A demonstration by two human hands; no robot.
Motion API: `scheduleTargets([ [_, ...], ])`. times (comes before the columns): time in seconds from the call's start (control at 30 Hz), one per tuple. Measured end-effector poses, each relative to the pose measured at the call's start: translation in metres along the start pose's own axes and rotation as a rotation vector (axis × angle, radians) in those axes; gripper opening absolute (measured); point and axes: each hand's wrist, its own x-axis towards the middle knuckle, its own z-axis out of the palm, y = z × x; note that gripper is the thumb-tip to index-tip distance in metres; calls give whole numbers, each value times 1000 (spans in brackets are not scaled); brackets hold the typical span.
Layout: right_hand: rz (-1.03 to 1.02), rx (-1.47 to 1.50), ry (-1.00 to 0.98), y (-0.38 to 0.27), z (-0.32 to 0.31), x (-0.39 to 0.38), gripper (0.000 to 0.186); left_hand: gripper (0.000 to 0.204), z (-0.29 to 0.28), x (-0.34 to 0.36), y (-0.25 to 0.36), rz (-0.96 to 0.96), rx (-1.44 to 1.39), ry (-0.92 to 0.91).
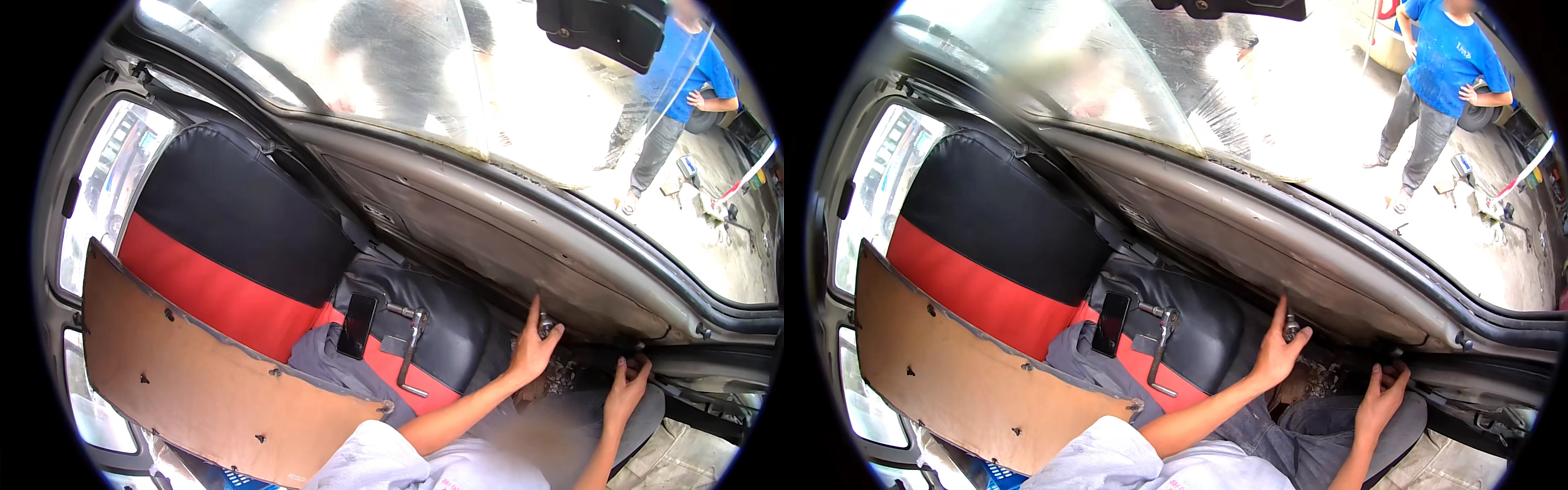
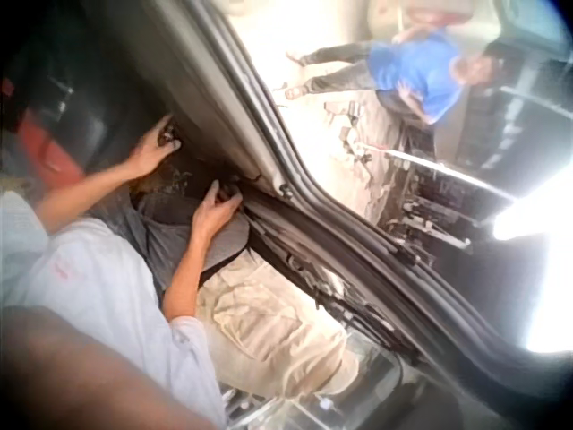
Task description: The person is working on the interior door panel of a car, using a socket wrench to remove and reinstall screws. They repeatedly detach the panel, inspect the area, and reattach it.
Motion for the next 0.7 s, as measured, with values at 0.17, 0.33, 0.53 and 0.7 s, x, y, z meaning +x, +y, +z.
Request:
scheduleTargets([
  [0.17,-154,-301,-57,-5,20,15,30,86,-49,41,59,60,-26,119],
  [0.33,-344,-485,-15,2,26,19,20,87,-27,56,66,147,-64,138],
  [0.53,-319,-565,-46,-8,29,20,19,66,-27,66,87,189,35,104],
  [0.7,-404,-676,-92,-6,47,32,19,63,-35,88,97,226,88,188],
])
